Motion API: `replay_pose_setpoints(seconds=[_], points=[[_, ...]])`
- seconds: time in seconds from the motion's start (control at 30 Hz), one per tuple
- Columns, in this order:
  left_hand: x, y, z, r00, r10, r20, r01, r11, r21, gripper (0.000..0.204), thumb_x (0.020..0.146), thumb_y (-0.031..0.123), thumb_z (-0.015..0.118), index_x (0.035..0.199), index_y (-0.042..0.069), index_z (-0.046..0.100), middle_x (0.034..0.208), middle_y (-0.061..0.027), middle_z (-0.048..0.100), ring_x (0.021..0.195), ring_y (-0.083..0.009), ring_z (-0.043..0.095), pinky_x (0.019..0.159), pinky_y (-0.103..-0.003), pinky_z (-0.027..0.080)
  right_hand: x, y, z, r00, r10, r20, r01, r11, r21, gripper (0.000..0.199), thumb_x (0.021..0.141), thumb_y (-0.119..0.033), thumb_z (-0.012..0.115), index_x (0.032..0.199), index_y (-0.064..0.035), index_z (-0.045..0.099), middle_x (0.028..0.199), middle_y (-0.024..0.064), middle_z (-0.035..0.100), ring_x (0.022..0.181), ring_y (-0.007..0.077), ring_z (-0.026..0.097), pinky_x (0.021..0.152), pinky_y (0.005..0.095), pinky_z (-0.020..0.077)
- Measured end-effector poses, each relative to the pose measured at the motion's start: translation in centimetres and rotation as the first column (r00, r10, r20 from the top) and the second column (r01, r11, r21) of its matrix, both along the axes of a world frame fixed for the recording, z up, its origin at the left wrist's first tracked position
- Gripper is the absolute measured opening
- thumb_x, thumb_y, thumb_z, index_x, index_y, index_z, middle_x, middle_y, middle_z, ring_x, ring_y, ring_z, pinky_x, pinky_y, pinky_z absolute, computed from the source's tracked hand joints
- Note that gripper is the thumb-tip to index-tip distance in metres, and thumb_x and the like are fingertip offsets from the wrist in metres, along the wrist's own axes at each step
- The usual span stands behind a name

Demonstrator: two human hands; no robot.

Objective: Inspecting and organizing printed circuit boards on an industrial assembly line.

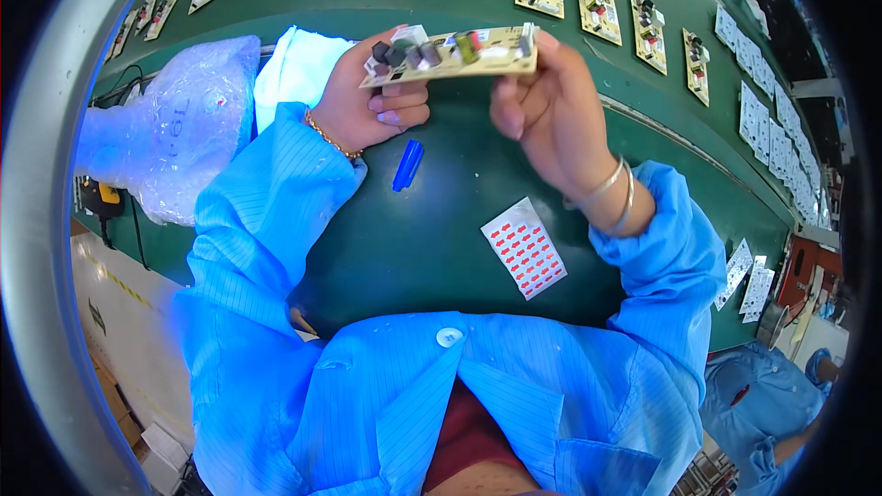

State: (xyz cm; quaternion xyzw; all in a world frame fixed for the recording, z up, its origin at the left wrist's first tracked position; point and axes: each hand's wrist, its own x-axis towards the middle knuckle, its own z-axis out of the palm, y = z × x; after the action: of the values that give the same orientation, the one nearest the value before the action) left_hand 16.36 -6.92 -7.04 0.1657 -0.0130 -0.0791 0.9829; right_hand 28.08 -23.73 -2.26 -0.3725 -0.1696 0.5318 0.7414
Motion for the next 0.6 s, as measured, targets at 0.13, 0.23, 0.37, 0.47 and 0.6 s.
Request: replay_pose_setpoints(seconds=[0.13,0.23,0.37,0.47,0.6], points=[[0.1,-1.5,1.6,0.971,0.218,-0.101,-0.194,0.959,0.206,0.031,0.088,0.03,0.035,0.087,0.004,0.052,0.057,-0.0043,0.049,0.039,-0.0087,0.029,0.039,-0.022,0.028,3.8,1.3,-1.7,1.0,-0.005,0.022,0.005,1.0,-0.003,0.028,0.084,-0.028,0.04,0.085,-0.0023,0.049,0.064,0.0067,0.052,0.049,0.014,0.045,0.045,0.0248,0.0352],[0.1,-2.8,2.4,0.944,0.327,-0.032,-0.283,0.858,0.429,0.034,0.088,0.031,0.036,0.089,0.001,0.05,0.06,-0.0043,0.048,0.042,-0.0087,0.032,0.044,-0.023,0.032,5.4,1.6,-2.1,0.999,0.042,0.002,-0.042,0.999,0.018,0.026,0.084,-0.027,0.041,0.087,-0.0021,0.05,0.069,0.0078,0.054,0.053,0.0145,0.046,0.047,0.0252,0.0361],[-0.4,-3.2,1.5,0.958,0.27,0.097,-0.266,0.706,0.657,0.045,0.085,0.036,0.038,0.102,-0.005,0.047,0.064,-0.008,0.049,0.044,-0.0087,0.035,0.043,-0.024,0.034,5.4,2.1,-2.3,0.995,-0.078,-0.063,0.076,0.997,-0.034,0.022,0.084,-0.025,0.044,0.089,-0.0042,0.05,0.076,0.0072,0.057,0.06,0.0136,0.051,0.047,0.0246,0.0369],[-0.2,-3.4,1.8,0.959,0.239,0.15,-0.275,0.672,0.687,0.048,0.084,0.04,0.039,0.1,-0.005,0.047,0.061,-0.0063,0.047,0.047,-0.0088,0.037,0.045,-0.023,0.035,5.7,2.0,-2.5,0.994,-0.056,-0.095,0.054,0.998,-0.024,0.02,0.085,-0.023,0.043,0.091,-0.0051,0.05,0.082,0.0075,0.058,0.066,0.0142,0.054,0.049,0.0241,0.0388],[-0.3,-3.3,1.3,0.963,0.173,0.205,-0.268,0.626,0.732,0.058,0.08,0.048,0.045,0.098,-0.006,0.047,0.061,-0.0048,0.047,0.05,-0.0089,0.04,0.051,-0.024,0.037,5.5,2.1,-2.3,0.995,-0.077,-0.065,0.074,0.996,-0.051,0.023,0.085,-0.019,0.04,0.099,-0.0028,0.049,0.086,0.0073,0.058,0.071,0.014,0.055,0.052,0.0242,0.0416]])
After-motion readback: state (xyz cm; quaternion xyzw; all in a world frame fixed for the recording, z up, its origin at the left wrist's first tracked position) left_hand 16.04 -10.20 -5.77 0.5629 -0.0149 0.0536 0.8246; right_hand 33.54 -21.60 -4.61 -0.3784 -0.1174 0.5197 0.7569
